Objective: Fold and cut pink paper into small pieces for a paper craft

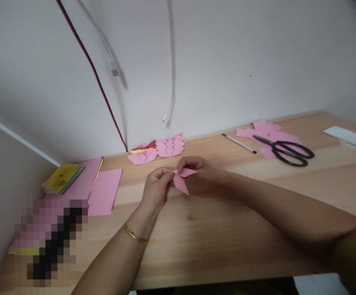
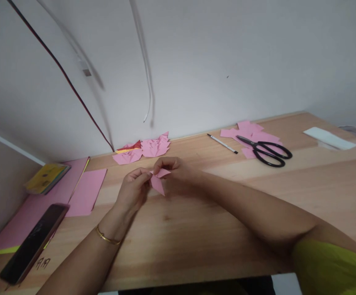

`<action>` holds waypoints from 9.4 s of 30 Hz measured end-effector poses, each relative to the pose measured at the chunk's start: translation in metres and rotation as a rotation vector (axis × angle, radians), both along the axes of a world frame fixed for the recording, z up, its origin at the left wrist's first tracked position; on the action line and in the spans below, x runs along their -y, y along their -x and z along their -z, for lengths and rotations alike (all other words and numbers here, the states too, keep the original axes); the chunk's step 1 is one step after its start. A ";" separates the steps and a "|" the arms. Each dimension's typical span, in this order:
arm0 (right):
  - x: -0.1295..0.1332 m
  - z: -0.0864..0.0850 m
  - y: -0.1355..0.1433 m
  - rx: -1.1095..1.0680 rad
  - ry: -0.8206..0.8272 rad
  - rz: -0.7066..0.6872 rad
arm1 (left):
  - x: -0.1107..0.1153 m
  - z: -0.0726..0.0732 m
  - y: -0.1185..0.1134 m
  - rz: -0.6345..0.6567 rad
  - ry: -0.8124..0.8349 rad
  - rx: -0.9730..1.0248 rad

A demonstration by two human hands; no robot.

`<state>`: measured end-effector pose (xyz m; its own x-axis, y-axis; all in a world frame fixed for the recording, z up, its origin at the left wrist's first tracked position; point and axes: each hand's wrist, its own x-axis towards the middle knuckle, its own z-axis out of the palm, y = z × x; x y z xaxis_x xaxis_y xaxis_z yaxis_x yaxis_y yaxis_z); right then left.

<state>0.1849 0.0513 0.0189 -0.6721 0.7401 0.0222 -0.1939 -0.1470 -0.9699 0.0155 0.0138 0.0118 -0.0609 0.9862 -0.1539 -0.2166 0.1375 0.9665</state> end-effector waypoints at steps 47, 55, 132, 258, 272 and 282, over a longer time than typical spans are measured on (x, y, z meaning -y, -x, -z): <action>-0.021 0.007 -0.002 0.014 -0.075 -0.025 | -0.004 -0.003 0.003 0.018 0.138 0.250; -0.015 0.002 0.000 0.135 -0.122 0.023 | 0.001 -0.003 0.000 0.086 0.175 0.238; -0.014 0.001 -0.004 0.348 -0.193 0.111 | 0.002 0.005 -0.003 0.092 -0.039 -0.115; -0.020 0.000 -0.005 0.277 -0.337 0.075 | 0.008 -0.008 -0.001 0.263 -0.010 -0.232; -0.020 -0.001 -0.006 0.312 -0.244 0.007 | 0.002 0.000 -0.003 0.142 0.052 0.001; -0.023 0.002 -0.008 0.311 -0.282 -0.058 | 0.001 0.003 -0.003 0.074 0.009 0.010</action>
